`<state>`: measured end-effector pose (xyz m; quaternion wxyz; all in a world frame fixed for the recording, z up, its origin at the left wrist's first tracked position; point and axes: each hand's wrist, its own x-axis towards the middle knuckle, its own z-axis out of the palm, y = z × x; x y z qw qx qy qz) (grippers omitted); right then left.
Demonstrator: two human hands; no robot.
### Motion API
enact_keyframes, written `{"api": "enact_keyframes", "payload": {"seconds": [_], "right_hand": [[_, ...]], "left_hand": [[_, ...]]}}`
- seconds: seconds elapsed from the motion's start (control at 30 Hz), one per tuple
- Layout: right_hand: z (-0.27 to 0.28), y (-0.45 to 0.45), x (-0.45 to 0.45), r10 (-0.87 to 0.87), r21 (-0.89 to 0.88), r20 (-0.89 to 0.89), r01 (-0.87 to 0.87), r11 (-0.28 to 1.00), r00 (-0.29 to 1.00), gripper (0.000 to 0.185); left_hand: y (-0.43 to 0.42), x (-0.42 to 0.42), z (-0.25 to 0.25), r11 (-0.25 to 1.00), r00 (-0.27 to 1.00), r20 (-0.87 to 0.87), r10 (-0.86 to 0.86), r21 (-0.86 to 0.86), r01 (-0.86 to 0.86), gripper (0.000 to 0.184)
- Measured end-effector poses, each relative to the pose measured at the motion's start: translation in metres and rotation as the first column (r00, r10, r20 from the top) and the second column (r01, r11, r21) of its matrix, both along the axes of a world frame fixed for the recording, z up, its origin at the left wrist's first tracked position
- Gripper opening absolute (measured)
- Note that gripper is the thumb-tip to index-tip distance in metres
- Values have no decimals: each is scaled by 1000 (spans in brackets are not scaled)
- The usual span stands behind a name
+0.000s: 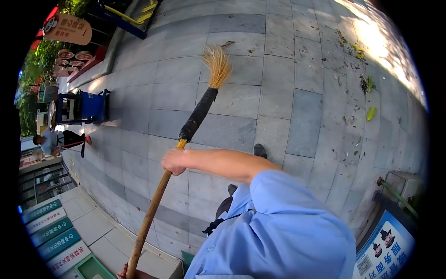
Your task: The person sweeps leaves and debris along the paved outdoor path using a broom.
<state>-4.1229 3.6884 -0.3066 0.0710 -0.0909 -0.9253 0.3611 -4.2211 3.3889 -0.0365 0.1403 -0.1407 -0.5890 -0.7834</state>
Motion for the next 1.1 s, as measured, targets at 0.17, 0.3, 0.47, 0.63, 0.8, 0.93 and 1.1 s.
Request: {"api": "enact_keyframes", "payload": {"seconds": [0.17,0.3,0.47,0.63,0.8,0.93,1.1], "right_hand": [[-44,36,131,-198,-174,301,258,950,933,15],[-72,46,238,-384,-126,341,447,886,858,11],[-64,68,359,-515,0,471,584,812,716,10],[-14,48,365,-735,188,200,710,678,648,11],[22,-2,363,-898,140,16,888,437,439,13],[15,-52,385,-992,106,50,987,124,120,15],[-13,-124,413,-924,135,169,937,-323,-343,16]], "left_hand": [[103,32,-33,839,871,99,-480,-238,490,24],[173,73,-66,683,712,188,-676,-200,702,23],[222,134,-110,573,615,304,-727,-224,788,19],[235,108,-74,550,534,225,-815,9,835,22],[286,87,-31,314,304,128,-944,64,947,23],[371,128,-43,-112,-121,126,-985,75,991,23],[459,252,-100,-564,-571,170,-803,96,820,20]]}}
